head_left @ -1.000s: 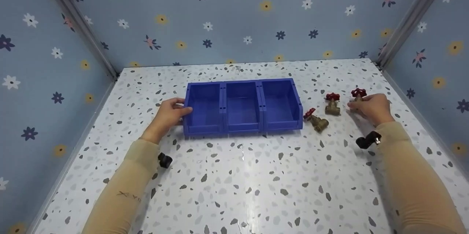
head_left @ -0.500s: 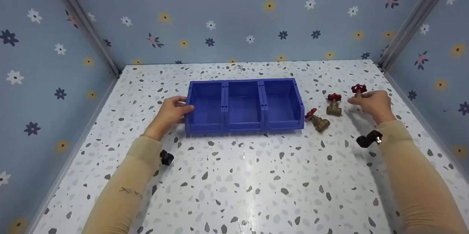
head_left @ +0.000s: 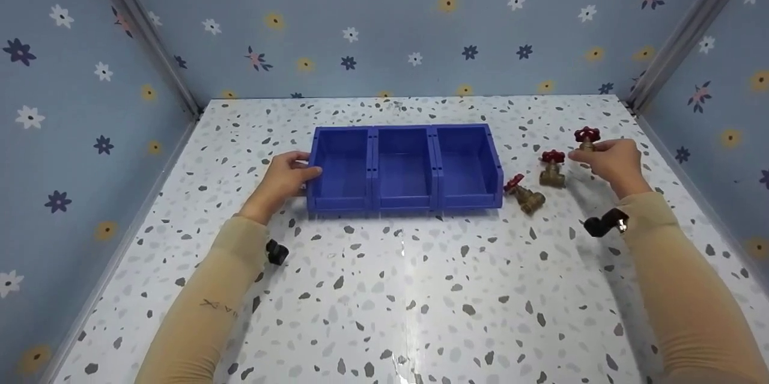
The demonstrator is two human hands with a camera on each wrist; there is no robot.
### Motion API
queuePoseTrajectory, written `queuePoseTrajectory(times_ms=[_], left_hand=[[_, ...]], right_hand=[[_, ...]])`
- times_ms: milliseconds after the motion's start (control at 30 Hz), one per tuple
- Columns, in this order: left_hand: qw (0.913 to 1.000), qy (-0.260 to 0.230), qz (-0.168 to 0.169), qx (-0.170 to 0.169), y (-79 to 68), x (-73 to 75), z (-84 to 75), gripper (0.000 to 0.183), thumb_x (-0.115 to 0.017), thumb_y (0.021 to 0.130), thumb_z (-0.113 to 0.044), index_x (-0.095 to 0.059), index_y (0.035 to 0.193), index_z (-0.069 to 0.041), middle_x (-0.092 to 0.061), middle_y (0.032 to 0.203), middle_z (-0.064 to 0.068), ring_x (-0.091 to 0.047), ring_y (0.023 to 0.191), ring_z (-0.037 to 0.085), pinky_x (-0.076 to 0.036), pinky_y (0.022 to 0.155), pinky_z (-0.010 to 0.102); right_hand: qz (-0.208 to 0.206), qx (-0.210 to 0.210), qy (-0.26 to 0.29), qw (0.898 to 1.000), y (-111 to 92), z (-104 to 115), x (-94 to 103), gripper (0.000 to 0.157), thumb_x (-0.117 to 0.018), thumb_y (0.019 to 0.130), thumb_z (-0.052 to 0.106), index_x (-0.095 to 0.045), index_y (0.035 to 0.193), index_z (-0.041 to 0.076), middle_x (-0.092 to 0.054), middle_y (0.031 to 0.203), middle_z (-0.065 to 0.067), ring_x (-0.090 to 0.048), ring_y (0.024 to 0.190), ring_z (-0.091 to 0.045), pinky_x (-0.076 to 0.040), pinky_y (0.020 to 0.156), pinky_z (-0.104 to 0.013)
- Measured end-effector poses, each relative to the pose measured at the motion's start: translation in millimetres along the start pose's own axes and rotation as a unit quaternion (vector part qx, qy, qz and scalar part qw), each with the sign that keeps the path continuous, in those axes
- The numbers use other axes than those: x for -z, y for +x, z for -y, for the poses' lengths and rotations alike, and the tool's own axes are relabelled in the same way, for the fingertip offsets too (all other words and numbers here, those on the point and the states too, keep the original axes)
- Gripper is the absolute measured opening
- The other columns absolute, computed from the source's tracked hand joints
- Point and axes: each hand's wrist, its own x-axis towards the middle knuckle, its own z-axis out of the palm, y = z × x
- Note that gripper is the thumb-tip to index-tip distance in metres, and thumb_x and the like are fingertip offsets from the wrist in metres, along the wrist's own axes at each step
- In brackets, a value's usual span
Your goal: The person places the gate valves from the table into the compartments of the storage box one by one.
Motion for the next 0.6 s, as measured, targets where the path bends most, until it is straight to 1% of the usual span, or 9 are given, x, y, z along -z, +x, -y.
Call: queuePoseTrajectory(times_ms=[200,267,367,433,533,600], left_hand=[[1.0,0.006,-0.004,-0.001,0.7,-0.7,-1.2,0.05,-0.066,0.108,-0.013,-0.053,0.153,0.004,-0.065,0.139,0.027,-0.071,0.124,0.039,-0.069,0.092,0.035],[1.0,0.006,-0.005,-0.002,0.8,-0.4,-0.9,0.051,-0.067,0.107,-0.013,-0.053,0.153,0.004,-0.065,0.139,0.027,-0.072,0.123,0.038,-0.069,0.091,0.034],[1.0,0.009,-0.003,-0.003,0.4,0.0,-0.6,0.051,-0.067,0.108,-0.015,-0.053,0.154,0.003,-0.065,0.14,0.027,-0.071,0.123,0.037,-0.069,0.092,0.034],[1.0,0.007,-0.002,-0.002,0.2,-0.1,-0.8,0.051,-0.067,0.108,-0.015,-0.053,0.154,0.003,-0.065,0.141,0.028,-0.071,0.124,0.038,-0.068,0.094,0.036],[1.0,0.005,0.0,-0.002,0.0,0.0,-0.7,0.051,-0.066,0.108,-0.015,-0.052,0.154,0.004,-0.064,0.141,0.028,-0.07,0.127,0.039,-0.068,0.096,0.038],[1.0,0.006,0.001,-0.002,0.0,-0.1,-0.5,0.051,-0.066,0.108,-0.015,-0.052,0.154,0.004,-0.064,0.142,0.028,-0.069,0.128,0.041,-0.068,0.097,0.038]], right_hand=[[-0.003,0.013,0.008,1.0,-3,10,-1.8,0.094,-0.08,0.094,0.058,-0.05,0.154,-0.008,-0.053,0.151,-0.026,-0.058,0.132,-0.04,-0.048,0.12,-0.057],[-0.006,0.017,0.012,1.0,-4,14,-2.3,0.092,-0.08,0.094,0.057,-0.052,0.154,-0.007,-0.054,0.15,-0.024,-0.061,0.13,-0.04,-0.049,0.119,-0.056],[-0.012,0.025,0.011,1.0,-7,18,-2.9,0.089,-0.079,0.096,0.056,-0.052,0.154,-0.006,-0.055,0.148,-0.023,-0.064,0.126,-0.04,-0.052,0.115,-0.054],[-0.017,0.029,0.009,0.999,-8,20,-2.8,0.089,-0.079,0.096,0.055,-0.052,0.155,-0.006,-0.055,0.149,-0.024,-0.065,0.122,-0.038,-0.053,0.113,-0.053],[-0.02,0.028,0.009,0.999,-10,22,-2.8,0.091,-0.079,0.095,0.057,-0.052,0.155,-0.006,-0.054,0.15,-0.025,-0.064,0.12,-0.035,-0.053,0.113,-0.052],[-0.02,0.028,0.014,0.999,-11,23,-3.2,0.093,-0.08,0.095,0.057,-0.05,0.156,-0.005,-0.053,0.151,-0.024,-0.063,0.121,-0.034,-0.053,0.113,-0.051]])
